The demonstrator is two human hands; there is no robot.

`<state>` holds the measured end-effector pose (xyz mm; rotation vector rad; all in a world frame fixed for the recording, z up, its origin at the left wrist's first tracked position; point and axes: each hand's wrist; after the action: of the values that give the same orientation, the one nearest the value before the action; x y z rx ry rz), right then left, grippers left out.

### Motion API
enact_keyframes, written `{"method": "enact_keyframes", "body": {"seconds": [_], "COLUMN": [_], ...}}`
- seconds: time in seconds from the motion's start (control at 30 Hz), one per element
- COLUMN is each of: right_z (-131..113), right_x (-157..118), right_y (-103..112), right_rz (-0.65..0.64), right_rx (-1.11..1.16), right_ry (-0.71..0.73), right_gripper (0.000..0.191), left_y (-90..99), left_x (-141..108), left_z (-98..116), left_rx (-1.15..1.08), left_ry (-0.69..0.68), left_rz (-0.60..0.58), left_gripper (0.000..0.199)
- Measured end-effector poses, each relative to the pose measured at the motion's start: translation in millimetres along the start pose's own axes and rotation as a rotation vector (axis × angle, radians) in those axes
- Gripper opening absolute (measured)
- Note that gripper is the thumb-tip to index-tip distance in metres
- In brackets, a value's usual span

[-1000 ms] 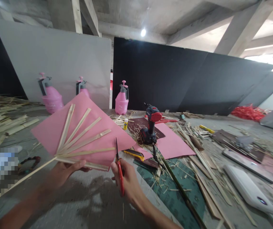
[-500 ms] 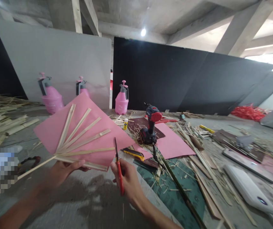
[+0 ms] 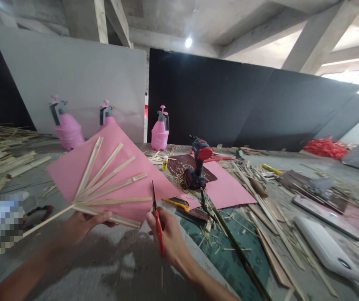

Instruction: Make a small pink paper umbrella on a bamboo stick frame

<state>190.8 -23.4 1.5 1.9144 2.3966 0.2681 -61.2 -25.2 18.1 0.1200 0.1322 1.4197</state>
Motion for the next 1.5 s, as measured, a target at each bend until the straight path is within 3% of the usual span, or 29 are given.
{"method": "enact_keyframes", "body": {"seconds": [0.23, 0.57, 0.97, 1.37, 1.5], "right_z": [15.7, 4.4, 15.2, 5.6, 7.3], "right_x": [4.0, 2.0, 5.4, 3.2, 4.6], "right_y": [1.8, 1.5, 2.6, 2.2, 3.2], "right_rz": [0.053, 0.014, 0.048, 0.029, 0.003], "right_rx": [0.008, -0.014, 0.0, 0.003, -0.013], "right_ry": [-0.027, -0.041, -0.04, -0.054, -0.033], "right_gripper": [0.059, 0.061, 0.061, 0.059, 0.058], "left_y": [2.2, 4.1, 7.7, 3.5, 8.9], "left_x": [-1.4, -3.5, -1.6, -7.1, -6.5], "left_z": [5.6, 17.3, 13.5, 21.1, 22.2], "left_rx": [0.011, 0.083, 0.045, 0.069, 0.109], "left_ry": [0.003, 0.01, 0.011, -0.019, -0.015], "left_rz": [-0.007, 0.008, -0.059, 0.028, -0.005], "left_gripper": [0.024, 0.026, 0.023, 0.022, 0.02]}}
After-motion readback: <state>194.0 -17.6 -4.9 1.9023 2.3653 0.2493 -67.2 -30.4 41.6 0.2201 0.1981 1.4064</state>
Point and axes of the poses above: each hand's wrist, its own x-axis towards the middle knuckle, its own y-axis out of the back of the hand, z = x × y
